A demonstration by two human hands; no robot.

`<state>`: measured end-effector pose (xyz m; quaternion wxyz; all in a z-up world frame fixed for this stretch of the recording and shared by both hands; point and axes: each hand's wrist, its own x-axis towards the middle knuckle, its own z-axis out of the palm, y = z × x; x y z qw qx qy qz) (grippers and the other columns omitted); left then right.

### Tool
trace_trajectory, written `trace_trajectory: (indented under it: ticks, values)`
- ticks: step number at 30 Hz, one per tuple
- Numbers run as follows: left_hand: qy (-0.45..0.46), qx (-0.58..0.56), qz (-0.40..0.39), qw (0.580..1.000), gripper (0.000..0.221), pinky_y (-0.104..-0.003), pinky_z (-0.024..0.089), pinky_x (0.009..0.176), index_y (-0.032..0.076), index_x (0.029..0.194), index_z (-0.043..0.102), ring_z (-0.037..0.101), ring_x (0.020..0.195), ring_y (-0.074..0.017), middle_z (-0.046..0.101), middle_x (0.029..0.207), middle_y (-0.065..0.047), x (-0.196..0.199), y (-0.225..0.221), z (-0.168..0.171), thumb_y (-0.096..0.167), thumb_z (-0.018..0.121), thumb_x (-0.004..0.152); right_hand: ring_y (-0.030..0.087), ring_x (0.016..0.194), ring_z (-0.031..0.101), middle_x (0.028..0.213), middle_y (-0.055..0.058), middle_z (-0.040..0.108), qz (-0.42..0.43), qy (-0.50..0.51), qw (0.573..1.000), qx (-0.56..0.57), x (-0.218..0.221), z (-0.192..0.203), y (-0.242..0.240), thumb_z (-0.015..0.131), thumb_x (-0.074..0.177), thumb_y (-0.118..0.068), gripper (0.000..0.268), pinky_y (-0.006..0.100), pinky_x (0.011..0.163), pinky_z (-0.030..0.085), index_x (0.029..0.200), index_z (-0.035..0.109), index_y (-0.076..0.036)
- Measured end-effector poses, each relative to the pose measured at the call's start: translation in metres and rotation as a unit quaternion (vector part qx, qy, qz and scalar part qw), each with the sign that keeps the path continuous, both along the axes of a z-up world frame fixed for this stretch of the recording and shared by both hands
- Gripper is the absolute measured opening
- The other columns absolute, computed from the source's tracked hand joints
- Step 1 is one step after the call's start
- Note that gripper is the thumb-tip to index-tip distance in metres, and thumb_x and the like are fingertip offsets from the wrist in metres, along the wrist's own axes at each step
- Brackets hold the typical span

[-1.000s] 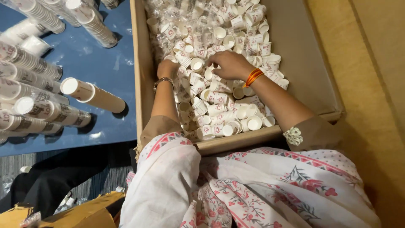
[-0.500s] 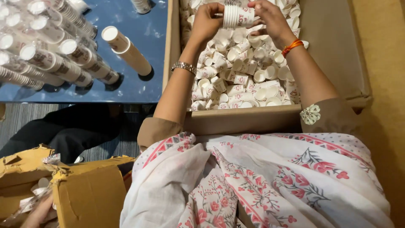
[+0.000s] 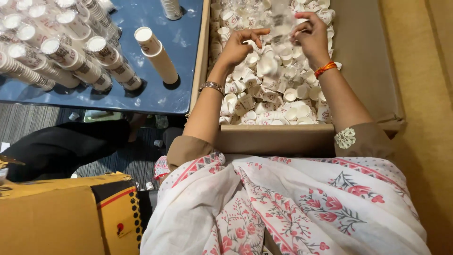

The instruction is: Sorting and packing paper cups into boxes and plastic sleeves.

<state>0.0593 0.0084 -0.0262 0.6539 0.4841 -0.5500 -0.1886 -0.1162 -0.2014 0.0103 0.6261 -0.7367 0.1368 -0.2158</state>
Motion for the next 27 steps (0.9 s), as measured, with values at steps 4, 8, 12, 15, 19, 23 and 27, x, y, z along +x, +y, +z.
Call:
trace_trajectory:
  ticks: [4,8,12,15,19,23,27]
  values:
    - [0.033,0.029,0.001,0.999,0.025,-0.031,0.054,0.083,0.001,0.094,0.075,0.068,0.120,-0.0217,0.071,0.135,-0.018,0.009,-0.015,-0.034,-0.005,0.055,0.080,0.012,0.093,0.065,0.100,0.004,0.068,-0.080,-0.133,0.986,-0.061,0.001,-0.019,-0.016,0.051,0.097,0.020,0.045,0.027,0.084,0.054,0.136,0.058,-0.003]
    - [0.250,0.289,0.052,0.923,0.048,-0.032,0.057,0.064,0.014,0.142,0.039,0.075,0.087,-0.0222,0.071,0.120,-0.018,-0.039,0.017,0.043,0.038,0.048,0.102,0.011,0.100,0.068,0.101,0.003,0.067,-0.050,-0.151,0.979,-0.126,-0.004,0.007,0.033,0.055,0.095,0.019,0.045,0.025,0.090,0.054,0.135,0.056,-0.003]
    - [0.293,0.339,-0.062,0.892,0.065,-0.030,0.064,0.065,0.009,0.157,0.035,0.078,0.080,-0.0217,0.075,0.112,-0.022,-0.061,0.031,0.081,0.044,0.049,0.105,0.014,0.105,0.071,0.106,0.005,0.065,0.008,-0.160,0.958,-0.238,-0.008,0.030,0.074,0.058,0.097,0.016,0.038,0.029,0.098,0.057,0.131,0.060,-0.001]
    - [0.265,0.300,-0.124,0.908,0.063,-0.034,0.063,0.070,0.012,0.158,0.023,0.078,0.091,-0.0235,0.074,0.118,-0.020,-0.047,0.018,0.046,0.032,0.050,0.104,0.017,0.106,0.073,0.108,0.008,0.070,-0.010,-0.165,0.938,-0.304,-0.013,0.034,0.075,0.057,0.096,0.015,0.035,0.032,0.102,0.056,0.127,0.063,0.000]
    - [0.278,0.288,-0.136,0.906,0.065,-0.036,0.067,0.080,0.010,0.158,0.021,0.077,0.103,-0.0252,0.073,0.124,-0.020,-0.029,-0.005,-0.001,0.018,0.056,0.103,0.019,0.102,0.074,0.111,0.011,0.067,-0.026,-0.163,0.930,-0.330,-0.015,0.038,0.078,0.058,0.095,0.015,0.033,0.032,0.097,0.057,0.123,0.066,0.001]
    - [0.293,0.349,-0.194,0.869,0.063,-0.036,0.068,0.079,0.003,0.157,0.025,0.075,0.108,-0.0272,0.069,0.134,-0.018,-0.061,0.020,0.049,0.038,0.038,0.107,0.020,0.104,0.075,0.112,0.012,0.066,-0.016,-0.176,0.930,-0.321,-0.012,0.035,0.080,0.056,0.094,0.015,0.033,0.033,0.097,0.059,0.121,0.066,0.000]
    - [0.293,0.312,-0.222,0.876,0.066,-0.039,0.066,0.077,0.001,0.147,0.037,0.077,0.103,-0.0296,0.062,0.134,-0.018,-0.076,0.007,0.054,0.045,0.037,0.100,0.024,0.107,0.064,0.102,0.009,0.071,-0.068,-0.107,0.889,-0.439,-0.006,0.015,0.067,0.060,0.092,0.011,0.034,0.034,0.092,0.059,0.120,0.073,-0.004]
